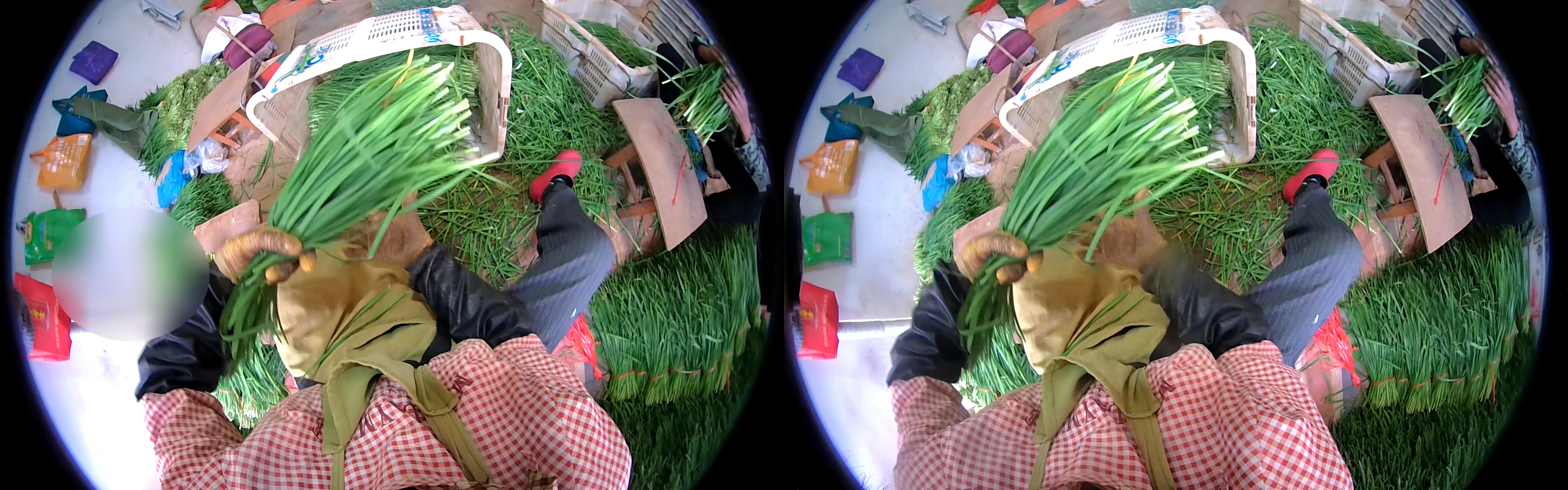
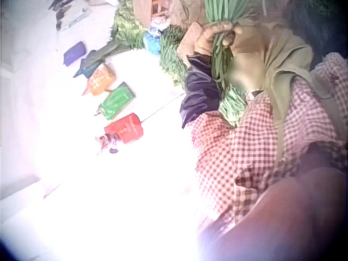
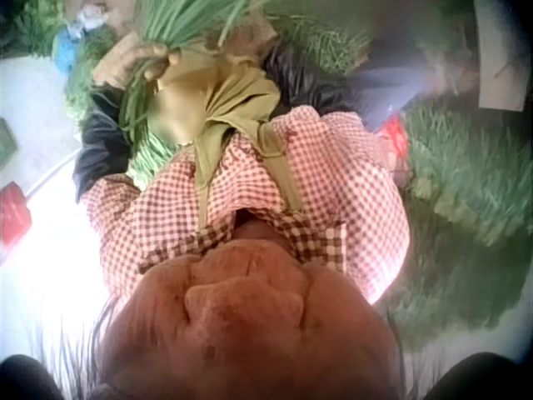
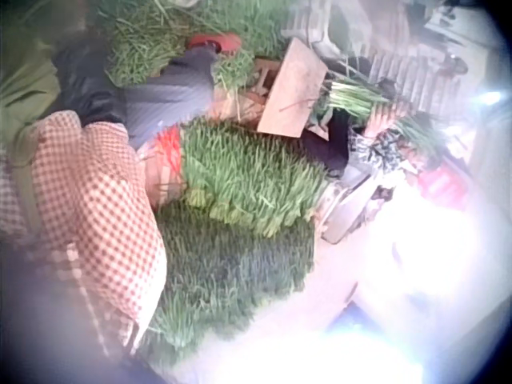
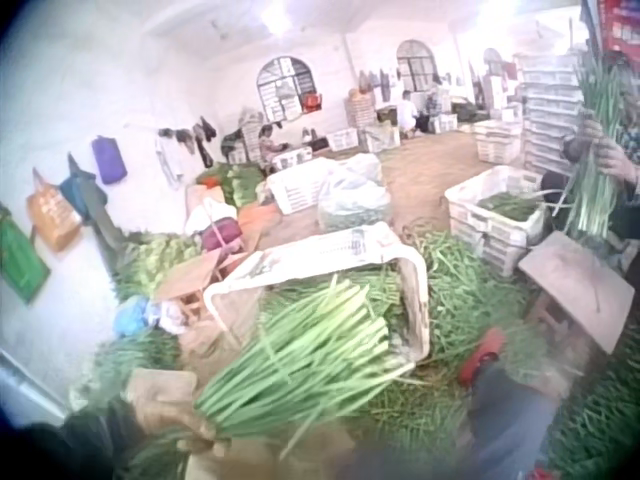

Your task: The person sorts green chives into bunches and secures them with red ties while sitting on a low stool. The bunches are then placed into a plastic basket.

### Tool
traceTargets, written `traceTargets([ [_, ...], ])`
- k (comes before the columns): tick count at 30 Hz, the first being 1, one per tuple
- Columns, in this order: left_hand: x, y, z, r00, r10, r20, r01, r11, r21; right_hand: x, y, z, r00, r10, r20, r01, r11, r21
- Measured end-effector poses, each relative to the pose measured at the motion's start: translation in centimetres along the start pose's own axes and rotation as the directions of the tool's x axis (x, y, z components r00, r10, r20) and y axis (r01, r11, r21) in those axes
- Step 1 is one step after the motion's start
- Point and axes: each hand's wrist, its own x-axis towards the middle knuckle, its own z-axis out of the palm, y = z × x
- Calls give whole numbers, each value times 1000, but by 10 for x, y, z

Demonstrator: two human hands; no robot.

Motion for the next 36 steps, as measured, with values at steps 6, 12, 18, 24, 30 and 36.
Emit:
traceTargets([
  [6,-19,-96,-1,918,-335,214,393,847,-358,16,-40,-43,980,-180,-85,197,933,300],
  [12,-54,-157,5,952,-235,194,292,888,-356,-4,-72,-121,851,-387,-355,392,918,-60],
  [18,-73,-196,15,982,-179,-54,140,896,-422,-67,-123,-107,298,-599,-743,-23,774,-633],
  [24,-68,-214,24,980,-145,-135,110,965,-238,-23,-69,-5,843,-335,-420,-287,380,-879],
  [30,-67,-222,37,969,-47,-242,-2,981,-196,1,4,21,878,-439,-190,-232,-44,-972],
  [36,-66,-226,39,941,97,-323,-137,985,-104,-1,-53,-32,685,-706,-180,444,601,-665],
])
